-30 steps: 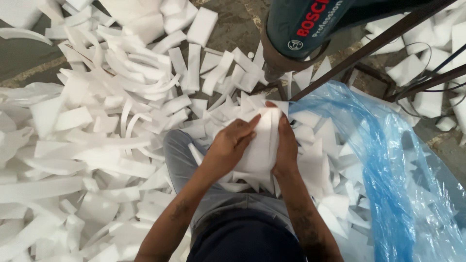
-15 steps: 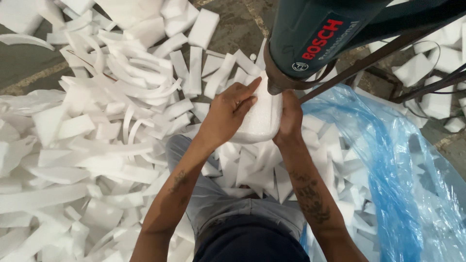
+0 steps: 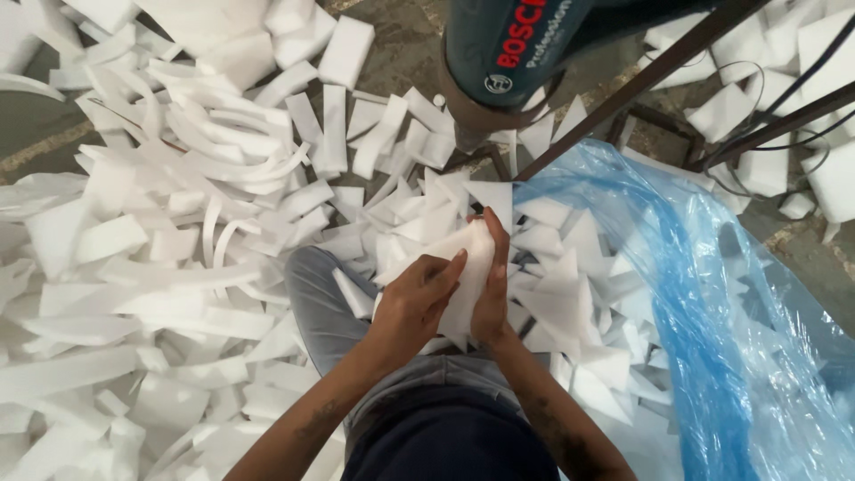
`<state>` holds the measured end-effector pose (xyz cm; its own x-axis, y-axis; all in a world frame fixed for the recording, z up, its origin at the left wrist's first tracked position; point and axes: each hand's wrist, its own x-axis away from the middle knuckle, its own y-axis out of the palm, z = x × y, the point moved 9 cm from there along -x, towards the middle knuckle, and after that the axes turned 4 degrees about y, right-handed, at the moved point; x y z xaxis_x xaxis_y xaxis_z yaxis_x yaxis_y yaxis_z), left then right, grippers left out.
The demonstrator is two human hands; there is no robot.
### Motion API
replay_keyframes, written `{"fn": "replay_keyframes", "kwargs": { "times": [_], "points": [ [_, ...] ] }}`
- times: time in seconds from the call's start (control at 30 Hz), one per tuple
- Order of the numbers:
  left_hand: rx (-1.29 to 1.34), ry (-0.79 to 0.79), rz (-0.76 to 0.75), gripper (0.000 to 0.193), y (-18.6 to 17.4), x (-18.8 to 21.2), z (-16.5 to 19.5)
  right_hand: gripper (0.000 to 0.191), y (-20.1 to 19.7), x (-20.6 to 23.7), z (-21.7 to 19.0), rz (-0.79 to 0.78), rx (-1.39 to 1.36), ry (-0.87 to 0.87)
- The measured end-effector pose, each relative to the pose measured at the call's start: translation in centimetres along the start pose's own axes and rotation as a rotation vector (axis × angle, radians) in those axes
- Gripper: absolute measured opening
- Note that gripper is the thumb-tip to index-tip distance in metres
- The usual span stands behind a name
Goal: The person sits on the floor and repeatedly picks up white foam pieces, positioning them under a Bosch oscillating tool to cut them. The cut pieces fall into a blue plastic bag placed nearby.
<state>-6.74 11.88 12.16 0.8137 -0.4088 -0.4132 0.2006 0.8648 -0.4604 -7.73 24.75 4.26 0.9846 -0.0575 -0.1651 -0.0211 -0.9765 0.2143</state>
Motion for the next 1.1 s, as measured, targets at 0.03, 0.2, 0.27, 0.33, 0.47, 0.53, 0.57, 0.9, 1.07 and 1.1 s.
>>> {"fn": "replay_keyframes", "kwargs": {
  "times": [0.03,0.2,0.27,0.33,0.47,0.53,0.57,0.9,1.07,1.1],
  "points": [
    [-0.008,0.013,0.001,0.05,0.1,0.3,0.2,0.081,-0.1,0.2,-0.3,0.021,0.039,-0.005],
    [0.061,-0.13,0.032,0.052,0.5,0.5,-2.3,0.086,-0.8,-0.6,1.5,0.02,-0.169,0.146],
    [0.184,-0.317,0.047,0.056,0.6,0.9,-5.1,0.087,-1.4,-1.2,2.9,0.007,-0.298,0.229],
    [0.363,-0.563,0.065,0.061,1.1,1.8,-8.1,0.085,-2.8,-1.6,4.0,0.07,-0.539,0.274],
    [0.453,-0.452,0.11,0.069,0.5,1.5,-8.5,0.08,-4.9,0.0,7.4,0.224,-0.324,0.602],
    [0.518,-0.386,0.094,0.078,0.5,1.5,-7.8,0.07,-4.1,1.7,8.8,0.196,-0.465,0.796],
    [0.547,-0.361,0.08,0.08,0.6,1.6,-7.3,0.065,-3.6,2.7,9.4,0.186,-0.536,0.894],
    [0.367,-0.298,-0.282,0.073,0.8,3.3,-7.7,0.064,-3.8,1.9,6.8,0.165,-0.395,0.7],
    [0.658,-0.348,-0.276,0.046,-0.9,3.0,-9.0,0.064,-3.4,0.7,2.5,0.116,-0.122,0.419],
    [0.686,-0.39,-0.28,0.044,-0.9,2.9,-9.0,0.065,-3.1,0.6,1.8,0.101,-0.059,0.381]
  ]
}}
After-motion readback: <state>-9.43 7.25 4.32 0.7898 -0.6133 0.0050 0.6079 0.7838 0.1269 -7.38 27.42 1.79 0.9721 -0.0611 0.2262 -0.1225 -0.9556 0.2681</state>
